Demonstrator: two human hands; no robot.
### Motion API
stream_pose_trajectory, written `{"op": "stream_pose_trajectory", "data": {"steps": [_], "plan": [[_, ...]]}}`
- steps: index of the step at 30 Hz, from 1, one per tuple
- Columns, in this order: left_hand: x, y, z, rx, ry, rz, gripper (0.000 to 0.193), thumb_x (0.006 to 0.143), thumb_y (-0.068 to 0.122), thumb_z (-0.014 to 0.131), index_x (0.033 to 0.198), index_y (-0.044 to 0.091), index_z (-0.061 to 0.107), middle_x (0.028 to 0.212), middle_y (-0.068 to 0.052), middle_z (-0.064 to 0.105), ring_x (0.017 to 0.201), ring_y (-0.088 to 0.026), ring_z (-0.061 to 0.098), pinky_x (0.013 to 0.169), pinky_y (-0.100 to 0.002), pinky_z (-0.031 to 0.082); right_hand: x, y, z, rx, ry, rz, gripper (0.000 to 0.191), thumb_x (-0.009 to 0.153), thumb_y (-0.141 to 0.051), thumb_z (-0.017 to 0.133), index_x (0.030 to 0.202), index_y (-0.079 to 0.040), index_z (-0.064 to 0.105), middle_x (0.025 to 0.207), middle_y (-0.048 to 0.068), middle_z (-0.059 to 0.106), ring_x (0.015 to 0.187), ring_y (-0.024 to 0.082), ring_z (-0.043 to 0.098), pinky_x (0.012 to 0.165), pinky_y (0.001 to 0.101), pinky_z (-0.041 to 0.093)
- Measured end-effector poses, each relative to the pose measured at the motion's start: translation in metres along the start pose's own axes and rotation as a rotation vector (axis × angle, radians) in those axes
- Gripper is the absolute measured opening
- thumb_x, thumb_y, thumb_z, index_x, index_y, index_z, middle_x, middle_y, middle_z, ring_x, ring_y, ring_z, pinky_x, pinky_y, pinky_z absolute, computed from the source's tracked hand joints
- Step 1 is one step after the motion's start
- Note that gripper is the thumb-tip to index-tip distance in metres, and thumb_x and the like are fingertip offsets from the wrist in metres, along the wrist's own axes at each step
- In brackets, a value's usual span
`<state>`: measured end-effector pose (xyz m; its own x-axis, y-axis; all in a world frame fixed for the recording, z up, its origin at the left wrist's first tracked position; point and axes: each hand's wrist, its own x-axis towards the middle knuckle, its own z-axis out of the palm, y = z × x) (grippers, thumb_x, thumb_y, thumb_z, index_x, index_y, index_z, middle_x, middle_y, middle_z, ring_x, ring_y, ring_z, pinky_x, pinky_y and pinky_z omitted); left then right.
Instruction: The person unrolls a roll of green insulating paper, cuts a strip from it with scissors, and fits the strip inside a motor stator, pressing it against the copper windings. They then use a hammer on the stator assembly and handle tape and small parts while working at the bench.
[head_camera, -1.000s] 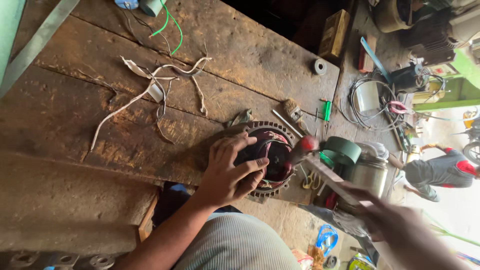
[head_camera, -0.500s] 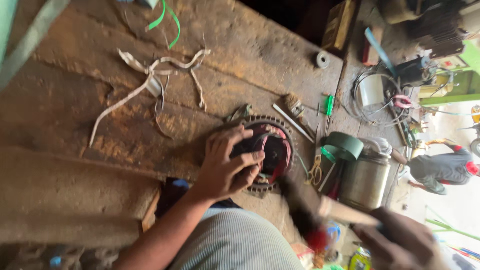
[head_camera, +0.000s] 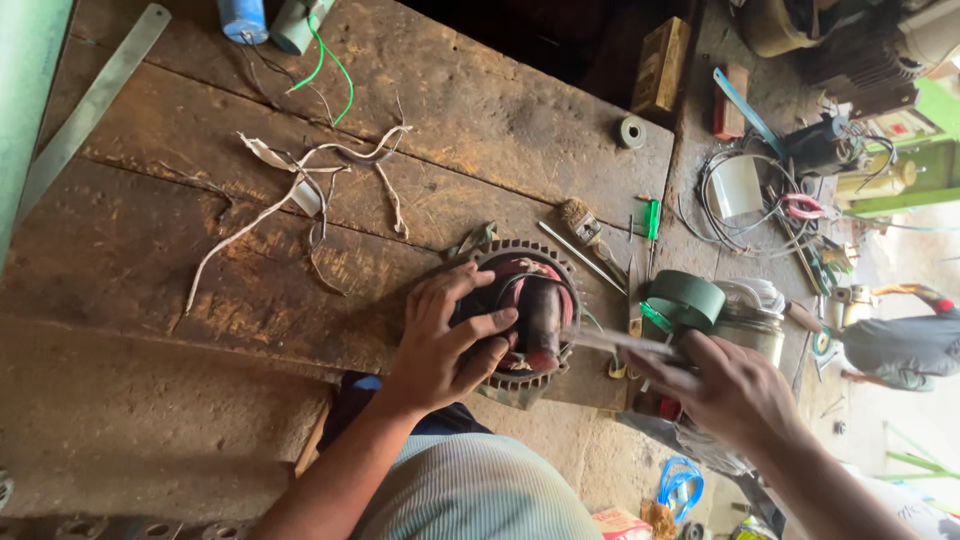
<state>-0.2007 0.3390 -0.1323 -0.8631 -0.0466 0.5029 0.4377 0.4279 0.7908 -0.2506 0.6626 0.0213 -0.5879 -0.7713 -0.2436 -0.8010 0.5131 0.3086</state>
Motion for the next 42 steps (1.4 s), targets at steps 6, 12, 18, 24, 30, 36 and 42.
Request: {"op": "stream_pose_trajectory", "data": {"steps": [6,12,18,24,30,36,42], "plan": [[-0.002,0.001,-0.001,-0.003,0.0,-0.007,0.032,0.095,0.029,0.073,0.126,0.024,0.068,0.146,-0.012,0.055,0.144,-0.035,0.048,0.117,-0.051,0.034,-0.015,0.003,0.036,0.355,0.454,-0.222,0.052,0.097,-0.025,0.079,0.139,-0.043,0.055,0.081,-0.006,0.048,0.06,0.013,0.052,0.048,0.0332,0.044],[-0.004,0.002,-0.002,0.018,0.0,-0.01,0.031,0.096,0.03,0.073,0.126,0.023,0.067,0.146,-0.012,0.055,0.143,-0.034,0.049,0.116,-0.051,0.035,-0.008,-0.005,0.033,0.009,0.073,0.049,0.064,0.082,-0.008,0.072,0.138,-0.038,0.066,0.071,0.002,0.05,0.052,0.015,0.054,0.043,0.0314,0.05],[-0.004,0.003,-0.001,-0.008,0.008,-0.022,0.031,0.097,0.031,0.072,0.127,0.024,0.068,0.146,-0.011,0.055,0.144,-0.035,0.049,0.116,-0.05,0.036,0.014,-0.004,-0.002,0.229,0.069,-0.045,0.051,0.076,-0.018,0.073,0.122,-0.041,0.068,0.067,0.004,0.053,0.055,0.023,0.059,0.042,0.0395,0.048],[-0.007,0.001,0.0,0.022,0.026,-0.016,0.033,0.096,0.032,0.072,0.128,0.025,0.067,0.146,-0.011,0.055,0.143,-0.034,0.05,0.117,-0.052,0.035,0.013,0.002,-0.065,0.572,0.297,0.125,0.054,0.092,-0.011,0.058,0.144,-0.021,0.056,0.107,0.01,0.068,0.078,0.024,0.07,0.065,0.0343,0.058],[-0.008,-0.004,0.002,0.046,0.016,0.022,0.032,0.098,0.033,0.071,0.129,0.027,0.067,0.145,-0.011,0.056,0.142,-0.034,0.051,0.117,-0.052,0.036,0.009,0.024,-0.065,0.278,-0.77,0.342,0.069,0.093,-0.033,0.068,0.157,-0.043,0.045,0.114,-0.006,0.074,0.066,0.012,0.078,0.065,0.0284,0.065],[-0.01,-0.007,0.002,0.022,0.021,0.0,0.033,0.097,0.034,0.071,0.129,0.028,0.067,0.143,-0.01,0.057,0.141,-0.034,0.053,0.116,-0.052,0.037,-0.024,0.033,-0.043,1.15,0.037,0.819,0.052,0.103,-0.008,0.056,0.155,-0.014,0.06,0.09,0.018,0.064,0.067,0.03,0.056,0.059,0.0432,0.046],[-0.015,-0.01,0.006,0.036,0.031,0.021,0.033,0.098,0.034,0.07,0.13,0.026,0.066,0.144,-0.011,0.057,0.141,-0.034,0.052,0.116,-0.051,0.037,-0.033,0.038,-0.031,0.817,-0.55,0.626,0.055,0.1,-0.018,0.056,0.154,-0.03,0.054,0.086,0.007,0.074,0.065,0.014,0.068,0.06,0.0289,0.051]]}}
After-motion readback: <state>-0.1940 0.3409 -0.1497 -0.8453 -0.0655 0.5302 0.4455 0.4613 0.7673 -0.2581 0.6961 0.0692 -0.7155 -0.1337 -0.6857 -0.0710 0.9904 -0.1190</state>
